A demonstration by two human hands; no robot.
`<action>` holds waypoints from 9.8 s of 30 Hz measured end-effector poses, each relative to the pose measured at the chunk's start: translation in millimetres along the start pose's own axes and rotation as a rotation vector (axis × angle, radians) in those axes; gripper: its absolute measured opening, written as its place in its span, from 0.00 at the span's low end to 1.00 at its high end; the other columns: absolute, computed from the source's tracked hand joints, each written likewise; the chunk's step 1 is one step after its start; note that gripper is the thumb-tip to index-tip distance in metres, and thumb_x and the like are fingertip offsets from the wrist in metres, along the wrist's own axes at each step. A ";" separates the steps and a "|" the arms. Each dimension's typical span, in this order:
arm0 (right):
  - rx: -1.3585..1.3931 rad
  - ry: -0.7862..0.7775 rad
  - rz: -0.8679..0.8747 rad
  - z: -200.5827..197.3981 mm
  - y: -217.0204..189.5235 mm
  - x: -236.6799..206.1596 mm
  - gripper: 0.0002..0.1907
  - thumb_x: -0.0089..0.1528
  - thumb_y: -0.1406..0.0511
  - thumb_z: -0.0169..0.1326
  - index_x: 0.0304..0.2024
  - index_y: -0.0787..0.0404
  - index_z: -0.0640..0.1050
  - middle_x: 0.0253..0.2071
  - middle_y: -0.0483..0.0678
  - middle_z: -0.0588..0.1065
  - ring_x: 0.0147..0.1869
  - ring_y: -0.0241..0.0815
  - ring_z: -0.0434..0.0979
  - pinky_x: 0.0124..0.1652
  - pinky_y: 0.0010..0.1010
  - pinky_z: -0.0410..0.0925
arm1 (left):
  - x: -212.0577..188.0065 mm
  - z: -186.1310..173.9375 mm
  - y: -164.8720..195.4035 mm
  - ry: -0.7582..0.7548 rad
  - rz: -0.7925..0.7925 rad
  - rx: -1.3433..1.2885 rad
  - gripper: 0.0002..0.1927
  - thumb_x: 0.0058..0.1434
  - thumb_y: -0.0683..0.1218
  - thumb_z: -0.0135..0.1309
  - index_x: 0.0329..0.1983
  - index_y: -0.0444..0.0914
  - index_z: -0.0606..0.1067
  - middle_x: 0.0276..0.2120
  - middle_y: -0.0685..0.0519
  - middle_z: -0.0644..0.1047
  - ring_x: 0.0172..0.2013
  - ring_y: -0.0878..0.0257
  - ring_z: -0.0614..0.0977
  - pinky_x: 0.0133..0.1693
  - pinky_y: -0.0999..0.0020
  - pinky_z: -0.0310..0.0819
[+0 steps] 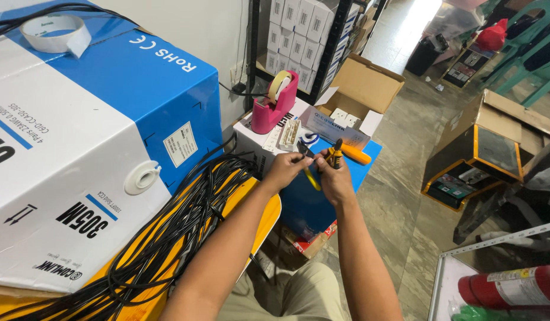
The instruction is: The person sits at a workbench assembling a power strip. They strip the insulation from the end of a black cable using pliers, then use a screwdriver to loosen terminal screws on a multi-socket outlet strip, insert the stripped wires into the terminals, and tighten the screws by hand and with the screwdriver.
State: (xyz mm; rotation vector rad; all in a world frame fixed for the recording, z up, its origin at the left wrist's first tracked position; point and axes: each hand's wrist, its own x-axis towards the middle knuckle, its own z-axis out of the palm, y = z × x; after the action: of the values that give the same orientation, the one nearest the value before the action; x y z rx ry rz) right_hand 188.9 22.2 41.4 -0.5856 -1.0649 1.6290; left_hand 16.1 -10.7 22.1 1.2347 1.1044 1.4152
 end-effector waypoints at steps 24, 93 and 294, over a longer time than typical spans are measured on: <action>0.173 0.086 -0.040 -12.2 15.2 8.5 0.05 0.68 0.70 0.53 0.46 0.62 0.72 0.44 0.50 0.77 0.43 0.37 0.74 0.47 0.29 0.69 | -30.0 22.0 32.6 0.160 0.532 0.594 0.09 0.68 0.46 0.53 0.42 0.37 0.79 0.37 0.46 0.79 0.38 0.47 0.81 0.39 0.58 0.73; -0.192 0.150 -0.116 -2.7 21.1 2.8 0.07 0.65 0.71 0.58 0.43 0.60 0.72 0.35 0.43 0.74 0.38 0.34 0.72 0.38 0.26 0.66 | -11.9 30.0 -5.1 0.316 0.323 0.220 0.10 0.62 0.46 0.63 0.39 0.33 0.80 0.30 0.54 0.78 0.29 0.64 0.80 0.33 0.68 0.74; -0.943 0.220 0.153 52.7 -67.9 -96.1 0.15 0.67 0.63 0.55 0.55 0.61 0.80 0.35 0.54 0.75 0.31 0.39 0.72 0.32 0.33 0.65 | -6.5 -13.7 2.8 -0.336 -0.137 -0.352 0.17 0.69 0.50 0.53 0.55 0.36 0.80 0.33 0.59 0.78 0.24 0.76 0.69 0.25 0.82 0.60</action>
State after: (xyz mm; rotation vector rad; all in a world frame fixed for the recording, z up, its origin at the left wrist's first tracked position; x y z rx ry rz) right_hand 211.8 -82.9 112.6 -1.4478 -1.6258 1.0680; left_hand 2.7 -18.3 22.5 1.0705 0.6632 1.1837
